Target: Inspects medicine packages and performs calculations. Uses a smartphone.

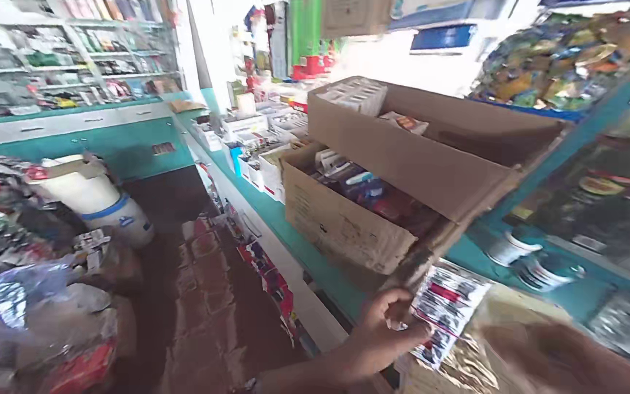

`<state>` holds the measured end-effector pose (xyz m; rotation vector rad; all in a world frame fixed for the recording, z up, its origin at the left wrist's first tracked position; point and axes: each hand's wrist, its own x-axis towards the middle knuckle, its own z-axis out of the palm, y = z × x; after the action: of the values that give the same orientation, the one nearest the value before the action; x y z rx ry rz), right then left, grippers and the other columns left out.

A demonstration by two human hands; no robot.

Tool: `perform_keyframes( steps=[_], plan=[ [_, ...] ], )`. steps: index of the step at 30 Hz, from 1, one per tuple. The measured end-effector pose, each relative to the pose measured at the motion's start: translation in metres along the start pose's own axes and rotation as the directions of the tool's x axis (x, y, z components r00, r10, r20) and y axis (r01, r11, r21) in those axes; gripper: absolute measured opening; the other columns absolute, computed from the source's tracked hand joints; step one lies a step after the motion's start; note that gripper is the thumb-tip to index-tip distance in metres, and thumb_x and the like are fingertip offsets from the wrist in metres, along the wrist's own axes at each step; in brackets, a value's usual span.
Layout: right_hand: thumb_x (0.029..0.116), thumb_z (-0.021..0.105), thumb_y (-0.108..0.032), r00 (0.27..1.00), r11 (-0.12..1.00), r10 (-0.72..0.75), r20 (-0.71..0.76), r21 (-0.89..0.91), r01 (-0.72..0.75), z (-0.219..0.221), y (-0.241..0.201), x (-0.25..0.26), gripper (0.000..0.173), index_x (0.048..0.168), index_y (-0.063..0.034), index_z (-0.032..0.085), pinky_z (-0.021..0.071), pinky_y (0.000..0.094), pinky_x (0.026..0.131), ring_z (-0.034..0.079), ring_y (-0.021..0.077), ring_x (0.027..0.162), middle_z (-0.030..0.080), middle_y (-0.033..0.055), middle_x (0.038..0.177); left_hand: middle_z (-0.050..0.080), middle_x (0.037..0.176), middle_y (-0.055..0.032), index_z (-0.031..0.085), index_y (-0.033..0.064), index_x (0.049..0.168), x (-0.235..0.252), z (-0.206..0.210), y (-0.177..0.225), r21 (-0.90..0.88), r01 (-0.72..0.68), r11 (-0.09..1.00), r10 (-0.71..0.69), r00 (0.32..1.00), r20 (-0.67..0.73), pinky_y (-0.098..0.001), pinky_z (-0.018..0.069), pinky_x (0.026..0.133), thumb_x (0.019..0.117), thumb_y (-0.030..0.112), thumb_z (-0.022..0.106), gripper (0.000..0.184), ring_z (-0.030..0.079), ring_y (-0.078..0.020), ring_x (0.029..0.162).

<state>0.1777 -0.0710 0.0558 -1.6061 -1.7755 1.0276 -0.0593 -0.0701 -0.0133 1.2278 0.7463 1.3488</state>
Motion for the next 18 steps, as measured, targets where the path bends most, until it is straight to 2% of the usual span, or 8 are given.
perform_keyframes(
  steps=[3, 5, 8, 10, 12, 14, 16, 18],
  plan=[
    [0.0847, 0.078, -0.011, 0.998, 0.997, -0.007, -0.068, -0.075, 0.002, 0.013, 0.020, 0.016, 0.050, 0.126, 0.0016, 0.053, 0.0573, 0.0314, 0.074, 0.066, 0.0087, 0.079, 0.068, 0.0043, 0.094, 0.068, 0.110, -0.0121, 0.048, -0.0116, 0.132, -0.004, 0.000, -0.003, 0.030, 0.050, 0.998, -0.052, 0.996, 0.075, -0.0282, 0.0577, 0.084, 0.0909, -0.002, 0.062, 0.044, 0.068, -0.0089, 0.095],
    [0.0880, 0.075, -0.012, 0.981, 0.978, -0.121, -0.155, -0.187, 0.091, 0.020, 0.027, 0.016, 0.046, 0.128, 0.0025, 0.057, 0.0586, 0.0461, 0.077, 0.072, 0.0231, 0.085, 0.072, 0.0137, 0.103, 0.068, 0.112, -0.0117, 0.046, -0.0115, 0.135, -0.006, 0.002, -0.002, 0.033, 0.087, 0.996, -0.090, 0.993, 0.081, -0.0286, 0.0580, 0.085, 0.0912, -0.002, 0.062, 0.047, 0.068, -0.0091, 0.096],
    [0.0914, 0.069, -0.015, 0.911, 0.929, -0.311, -0.271, -0.287, 0.232, 0.024, 0.030, 0.010, 0.038, 0.125, 0.0018, 0.062, 0.0604, 0.0421, 0.081, 0.073, 0.0251, 0.094, 0.070, 0.0192, 0.113, 0.068, 0.111, -0.0105, 0.048, -0.0110, 0.132, -0.007, 0.006, -0.004, 0.038, 0.084, 0.996, -0.087, 0.992, 0.087, -0.0276, 0.0583, 0.085, 0.0919, -0.002, 0.060, 0.043, 0.069, -0.0080, 0.096],
    [0.0960, 0.062, -0.031, 0.865, 0.912, -0.391, -0.315, -0.261, 0.318, 0.029, 0.031, 0.004, 0.037, 0.120, -0.0026, 0.068, 0.0586, 0.0303, 0.081, 0.070, 0.0148, 0.097, 0.070, 0.0123, 0.112, 0.068, 0.107, -0.0094, 0.052, -0.0116, 0.124, -0.006, 0.011, -0.008, 0.063, 0.038, 0.997, -0.043, 0.995, 0.085, -0.0249, 0.0577, 0.084, 0.0923, -0.001, 0.060, 0.034, 0.068, -0.0060, 0.094],
    [0.0983, 0.063, -0.038, 0.898, 0.929, -0.358, -0.255, -0.005, 0.369, 0.034, 0.022, -0.004, 0.038, 0.119, -0.0073, 0.067, 0.0586, 0.0178, 0.084, 0.070, -0.0005, 0.098, 0.074, -0.0052, 0.108, 0.069, 0.101, -0.0076, 0.057, -0.0111, 0.115, -0.002, 0.017, -0.013, 0.096, -0.055, 0.994, 0.044, 0.993, 0.108, -0.0222, 0.0573, 0.082, 0.0931, 0.000, 0.062, 0.025, 0.067, -0.0036, 0.091],
    [0.0964, 0.067, -0.024, 0.911, 0.909, -0.329, -0.249, 0.177, 0.377, 0.040, 0.014, -0.008, 0.020, 0.111, -0.0102, 0.069, 0.0596, 0.0150, 0.081, 0.071, -0.0043, 0.090, 0.075, -0.0123, 0.097, 0.070, 0.099, -0.0102, 0.059, -0.0128, 0.112, 0.003, 0.024, -0.015, 0.141, -0.161, 0.977, 0.133, 0.973, 0.191, -0.0225, 0.0585, 0.082, 0.0946, 0.001, 0.062, 0.022, 0.069, -0.0042, 0.090],
    [0.0962, 0.064, -0.015, 0.858, 0.905, -0.353, -0.372, 0.094, 0.414, 0.034, 0.008, -0.010, 0.009, 0.104, -0.0114, 0.067, 0.0574, 0.0115, 0.074, 0.068, -0.0090, 0.081, 0.072, -0.0170, 0.088, 0.071, 0.107, -0.0169, 0.062, -0.0143, 0.119, 0.014, 0.024, -0.010, 0.206, -0.277, 0.938, 0.205, 0.927, 0.314, -0.0264, 0.0599, 0.087, 0.0986, 0.003, 0.060, 0.026, 0.071, -0.0103, 0.095],
    [0.0993, 0.059, -0.017, 0.814, 0.910, -0.359, -0.456, 0.021, 0.413, 0.011, 0.003, -0.011, 0.016, 0.115, -0.0121, 0.061, 0.0584, 0.0137, 0.075, 0.067, -0.0088, 0.082, 0.070, -0.0186, 0.091, 0.070, 0.116, -0.0205, 0.064, -0.0108, 0.127, 0.029, 0.021, 0.000, 0.415, -0.396, 0.819, 0.239, 0.893, 0.380, -0.0303, 0.0575, 0.094, 0.1014, 0.006, 0.056, 0.031, 0.071, -0.0177, 0.104]
  ],
)
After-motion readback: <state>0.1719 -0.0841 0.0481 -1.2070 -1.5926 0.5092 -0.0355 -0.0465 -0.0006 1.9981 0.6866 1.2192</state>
